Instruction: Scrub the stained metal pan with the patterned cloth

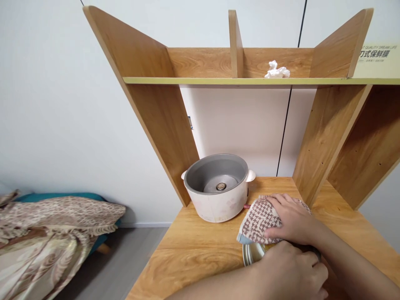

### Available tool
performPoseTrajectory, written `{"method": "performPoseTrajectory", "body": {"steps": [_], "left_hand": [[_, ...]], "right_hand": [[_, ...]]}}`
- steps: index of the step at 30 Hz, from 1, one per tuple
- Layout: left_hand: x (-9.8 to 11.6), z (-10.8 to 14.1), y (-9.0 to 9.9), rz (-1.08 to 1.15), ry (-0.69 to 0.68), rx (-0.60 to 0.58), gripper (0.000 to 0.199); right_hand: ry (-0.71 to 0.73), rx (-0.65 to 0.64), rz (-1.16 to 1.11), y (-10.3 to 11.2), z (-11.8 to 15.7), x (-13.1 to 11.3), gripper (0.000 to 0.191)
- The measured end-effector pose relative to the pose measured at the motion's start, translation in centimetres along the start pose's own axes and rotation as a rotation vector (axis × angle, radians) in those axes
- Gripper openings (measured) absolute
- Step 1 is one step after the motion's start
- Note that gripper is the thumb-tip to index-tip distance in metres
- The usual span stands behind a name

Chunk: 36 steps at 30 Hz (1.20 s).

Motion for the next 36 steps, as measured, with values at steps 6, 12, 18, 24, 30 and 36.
{"method": "performPoseTrajectory", "body": {"steps": [6, 12, 18, 24, 30, 36], "left_hand": [[-0.07, -0.15, 0.24, 0.02, 0.006, -0.039, 0.037], [-0.26, -0.2, 0.58, 0.008, 0.006, -0.006, 0.037], [-0.14, -0.12, 0.56, -0.021, 0.0, 0.023, 0.039], [-0.11, -0.15, 0.52, 0.004, 0.006, -0.022, 0.038], [-0.15, -0.18, 0.44, -0.008, 0.002, -0.001, 0.039], [-0.18, -0.17, 0.55, 0.0, 0.018, -0.005, 0.037]], "right_hand": [[-0.034, -0.016, -0.014, -0.03, -0.21, 0.03, 0.081], [-0.044, 0.0, -0.002, 0.07, -0.25, -0.03, 0.072], [-0.034, -0.016, -0.015, 0.27, -0.11, -0.04, 0.081], [-0.103, -0.006, -0.003, 0.41, -0.38, -0.05, 0.053], [-0.025, -0.016, -0.036, 0.08, -0.28, 0.14, 0.087], [-0.102, -0.003, -0.022, 0.34, -0.53, 0.1, 0.051]]}}
Point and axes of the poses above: each hand's wrist, its own z-axis away from the middle knuckle, its own y-axis out of the back of the hand, x = y × z, the point moved 5 cm from there along -z, towards the middle knuckle, and after that the axes turned 14 degrees about -y, right-handed, at the moved point
